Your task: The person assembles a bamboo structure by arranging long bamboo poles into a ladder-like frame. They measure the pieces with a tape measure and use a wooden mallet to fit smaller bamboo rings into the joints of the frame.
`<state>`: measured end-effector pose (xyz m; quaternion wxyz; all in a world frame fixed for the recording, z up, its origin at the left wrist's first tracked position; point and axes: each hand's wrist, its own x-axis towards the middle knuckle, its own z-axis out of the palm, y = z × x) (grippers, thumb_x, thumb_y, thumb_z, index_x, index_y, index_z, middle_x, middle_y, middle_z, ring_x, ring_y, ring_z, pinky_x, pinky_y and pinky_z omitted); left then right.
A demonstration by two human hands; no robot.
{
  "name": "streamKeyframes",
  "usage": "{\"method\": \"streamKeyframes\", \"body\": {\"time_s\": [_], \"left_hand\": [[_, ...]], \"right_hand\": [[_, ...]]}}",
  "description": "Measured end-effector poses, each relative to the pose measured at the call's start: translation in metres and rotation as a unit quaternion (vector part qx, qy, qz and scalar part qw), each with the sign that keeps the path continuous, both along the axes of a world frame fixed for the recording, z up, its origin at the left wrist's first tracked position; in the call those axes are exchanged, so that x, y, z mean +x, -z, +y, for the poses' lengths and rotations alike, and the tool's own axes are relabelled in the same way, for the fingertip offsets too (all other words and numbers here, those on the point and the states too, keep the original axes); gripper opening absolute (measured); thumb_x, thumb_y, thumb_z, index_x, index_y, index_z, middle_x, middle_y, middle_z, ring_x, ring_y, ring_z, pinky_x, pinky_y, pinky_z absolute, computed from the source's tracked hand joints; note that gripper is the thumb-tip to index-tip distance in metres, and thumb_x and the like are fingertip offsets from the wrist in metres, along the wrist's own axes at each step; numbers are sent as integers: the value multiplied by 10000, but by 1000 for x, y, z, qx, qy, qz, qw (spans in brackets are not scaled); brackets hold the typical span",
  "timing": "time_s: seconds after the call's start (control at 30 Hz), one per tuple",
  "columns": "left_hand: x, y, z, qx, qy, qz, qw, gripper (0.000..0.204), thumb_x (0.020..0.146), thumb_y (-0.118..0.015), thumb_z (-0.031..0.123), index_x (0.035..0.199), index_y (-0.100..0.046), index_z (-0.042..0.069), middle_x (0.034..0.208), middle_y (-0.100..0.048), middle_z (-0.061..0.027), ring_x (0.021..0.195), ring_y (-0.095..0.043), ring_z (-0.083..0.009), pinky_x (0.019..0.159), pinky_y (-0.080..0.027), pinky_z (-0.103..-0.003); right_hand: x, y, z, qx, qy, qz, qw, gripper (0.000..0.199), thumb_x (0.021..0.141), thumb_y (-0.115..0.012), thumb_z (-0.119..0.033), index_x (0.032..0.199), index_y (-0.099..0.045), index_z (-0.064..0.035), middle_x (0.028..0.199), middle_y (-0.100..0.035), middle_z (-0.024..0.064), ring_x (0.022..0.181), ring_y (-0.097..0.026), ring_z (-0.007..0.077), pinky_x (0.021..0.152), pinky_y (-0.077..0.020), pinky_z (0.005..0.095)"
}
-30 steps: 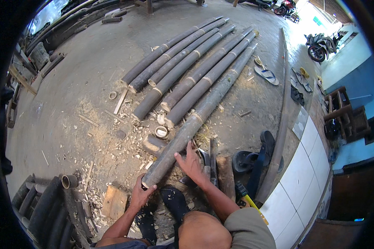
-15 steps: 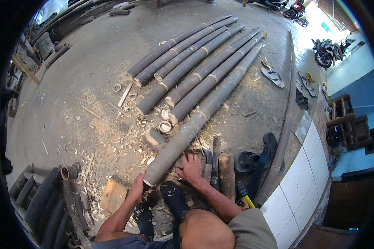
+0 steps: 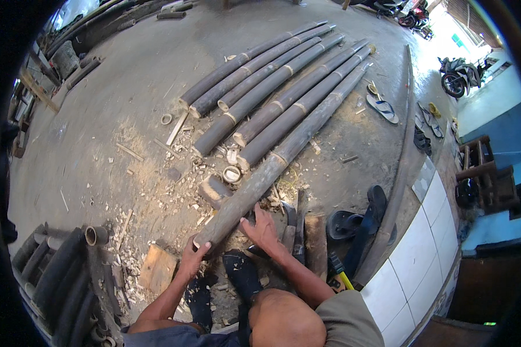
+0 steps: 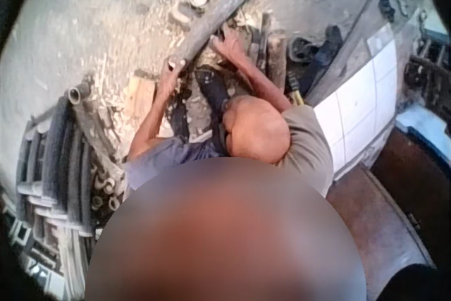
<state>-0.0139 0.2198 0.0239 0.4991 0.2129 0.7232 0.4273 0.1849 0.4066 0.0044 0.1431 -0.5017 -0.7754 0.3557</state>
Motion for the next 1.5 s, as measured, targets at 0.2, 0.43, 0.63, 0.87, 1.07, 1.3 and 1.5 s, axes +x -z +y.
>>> {"method": "streamKeyframes", "body": {"time_s": [0.2,0.43,0.63,0.87,1.07,1.3,1.5], "left_hand": [[1,-14,1,0,40,90,995,897,844,-824,490,1469,-420,-9,1297,-636,-275,1238,-621,-361,1058,-467,-440],[-2,-10,2,31,59,97,993,849,875,-815,454,1465,-410,-3,1262,-648,-241,1161,-648,-328,1003,-498,-435],[-14,13,-2,-32,27,-130,991,720,998,-637,536,1427,-488,-22,1246,-635,-174,1088,-631,-247,901,-539,-378],[-7,15,-1,-35,-14,-24,999,810,947,-660,620,1427,-503,-13,1104,-662,-172,917,-634,-221,852,-530,-377],[-2,-13,6,-10,67,110,992,903,823,-844,459,1488,-446,-4,1307,-627,-244,1162,-634,-322,1045,-477,-428],[-5,-25,10,-33,83,120,989,872,804,-861,434,1445,-478,-16,1267,-673,-278,1206,-653,-376,1047,-484,-442],[-15,-20,3,-19,62,-19,998,762,878,-773,489,1371,-556,-50,1136,-697,-169,1020,-669,-246,932,-521,-375]], "right_hand": [[1,-1,1,-3,-5,1,1000,806,898,-724,-405,1451,-473,125,1250,-634,352,1172,-596,489,1030,-468,518],[-1,-4,3,-14,-14,50,999,792,901,-728,-402,1460,-466,95,1225,-644,354,1147,-609,499,1011,-474,527],[-5,-11,6,-60,4,87,994,745,905,-739,-388,1425,-492,84,1238,-643,359,1154,-615,516,1012,-476,538],[-9,-30,9,-108,13,134,985,857,907,-747,-438,1497,-428,94,1382,-596,338,1318,-576,443,1114,-443,466],[-11,-38,9,-145,31,113,982,939,900,-758,-462,1531,-373,116,1453,-539,355,1402,-506,441,1157,-405,459],[-11,-32,8,-90,18,139,986,801,910,-763,-355,1487,-438,96,1310,-662,305,1274,-625,425,1080,-466,453],[-12,-26,15,-139,66,165,974,784,937,-743,-399,1492,-451,72,1289,-677,275,1208,-659,366,1044,-488,428]]}}
